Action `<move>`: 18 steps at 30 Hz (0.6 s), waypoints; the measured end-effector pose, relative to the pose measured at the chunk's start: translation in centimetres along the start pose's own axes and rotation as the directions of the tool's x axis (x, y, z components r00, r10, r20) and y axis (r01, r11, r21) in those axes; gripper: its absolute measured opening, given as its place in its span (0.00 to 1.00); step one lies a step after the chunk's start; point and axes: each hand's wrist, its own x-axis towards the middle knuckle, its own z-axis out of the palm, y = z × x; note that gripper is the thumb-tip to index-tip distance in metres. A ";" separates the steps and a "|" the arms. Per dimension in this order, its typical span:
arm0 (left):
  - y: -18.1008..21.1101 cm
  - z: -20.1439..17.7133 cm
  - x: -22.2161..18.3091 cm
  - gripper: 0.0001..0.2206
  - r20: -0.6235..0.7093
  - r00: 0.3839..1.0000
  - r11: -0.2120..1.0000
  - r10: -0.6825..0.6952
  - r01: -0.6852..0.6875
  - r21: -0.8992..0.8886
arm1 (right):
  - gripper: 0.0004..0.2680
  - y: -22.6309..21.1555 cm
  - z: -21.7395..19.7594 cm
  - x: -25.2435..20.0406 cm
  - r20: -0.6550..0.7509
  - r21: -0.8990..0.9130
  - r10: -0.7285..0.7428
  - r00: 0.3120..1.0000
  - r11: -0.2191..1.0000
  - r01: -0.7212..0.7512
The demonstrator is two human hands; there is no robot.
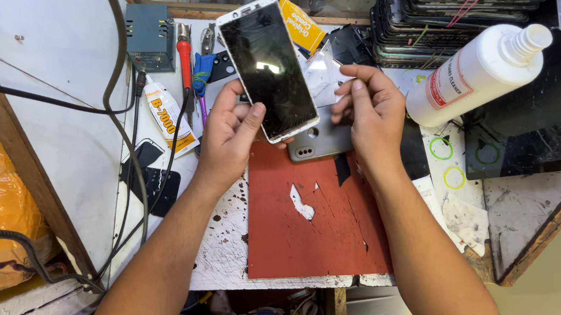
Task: The person cleans a smartphone screen with a cloth and aligns it onto the phone chassis on a workbench, pressing the edges by hand.
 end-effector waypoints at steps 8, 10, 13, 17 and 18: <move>0.1 -0.1 0.1 0.16 -0.024 0.998 0.998 0.055 -0.055 0.016 | 0.08 0.0 1.1 -0.9 0.251 -0.233 0.032 0.967 0.972 0.028; 0.1 -0.1 0.0 0.16 -0.051 0.997 0.997 0.058 -0.054 0.063 | 0.07 0.1 1.3 -1.1 0.226 -0.258 0.073 0.971 0.966 -0.012; 0.0 -0.2 0.0 0.17 -0.059 0.997 0.993 0.054 -0.048 0.107 | 0.09 0.2 1.2 -0.7 0.185 -0.123 0.079 0.980 0.991 -0.057; -0.4 -0.4 -0.2 0.16 -0.028 0.997 0.984 0.073 -0.067 0.165 | 0.09 -0.1 0.7 -0.3 0.169 0.014 0.046 0.985 0.999 -0.049; -0.5 -0.3 -0.2 0.15 -0.021 0.998 0.989 0.054 -0.051 0.140 | 0.10 -0.2 0.7 -0.4 0.182 -0.049 0.041 0.982 0.998 -0.032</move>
